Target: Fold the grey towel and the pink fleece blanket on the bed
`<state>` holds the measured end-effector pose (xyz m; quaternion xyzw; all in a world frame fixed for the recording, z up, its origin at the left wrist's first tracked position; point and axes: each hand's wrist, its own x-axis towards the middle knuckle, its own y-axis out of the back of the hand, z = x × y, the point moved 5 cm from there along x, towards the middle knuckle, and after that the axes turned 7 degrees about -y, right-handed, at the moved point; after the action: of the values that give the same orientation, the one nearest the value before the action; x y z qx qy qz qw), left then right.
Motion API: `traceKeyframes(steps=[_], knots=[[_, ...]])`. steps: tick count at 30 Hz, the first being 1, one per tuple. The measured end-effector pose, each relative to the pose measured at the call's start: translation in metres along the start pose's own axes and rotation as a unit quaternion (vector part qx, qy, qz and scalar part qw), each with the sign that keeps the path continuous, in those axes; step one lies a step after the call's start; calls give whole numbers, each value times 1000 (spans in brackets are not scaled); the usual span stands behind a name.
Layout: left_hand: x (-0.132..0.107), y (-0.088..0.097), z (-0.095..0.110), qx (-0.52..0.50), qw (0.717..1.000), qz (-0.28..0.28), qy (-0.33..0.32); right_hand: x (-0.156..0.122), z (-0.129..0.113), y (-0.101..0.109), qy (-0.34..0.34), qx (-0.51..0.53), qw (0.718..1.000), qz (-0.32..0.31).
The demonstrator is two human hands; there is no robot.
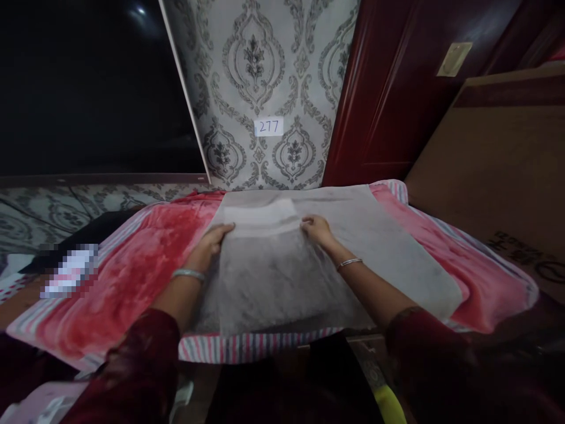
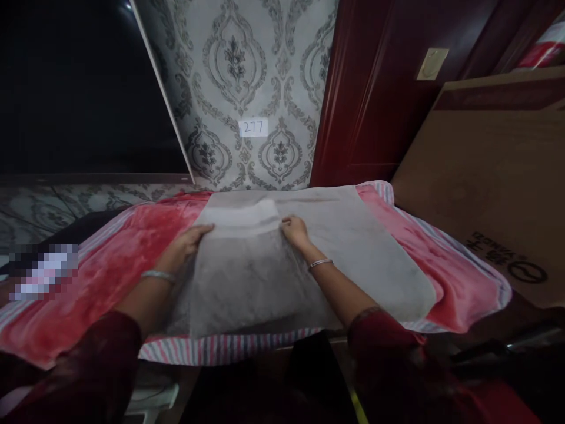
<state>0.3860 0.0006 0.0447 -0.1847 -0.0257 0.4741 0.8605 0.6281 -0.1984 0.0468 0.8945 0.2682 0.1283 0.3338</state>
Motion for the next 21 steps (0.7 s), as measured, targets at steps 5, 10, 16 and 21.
traceKeyframes(steps=[5,10,16,21], knots=[[-5,14,-38,22,998,31,55,-22,29,-23,10,-94,995,-17],[-29,25,-41,-6,999,15,27,-52,47,-18,73,-243,967,-36],[-97,40,-61,21,999,-36,33,-102,77,-7,121,-227,966,-24],[-144,40,-80,32,998,-17,48,-141,94,0,149,-208,967,8]])
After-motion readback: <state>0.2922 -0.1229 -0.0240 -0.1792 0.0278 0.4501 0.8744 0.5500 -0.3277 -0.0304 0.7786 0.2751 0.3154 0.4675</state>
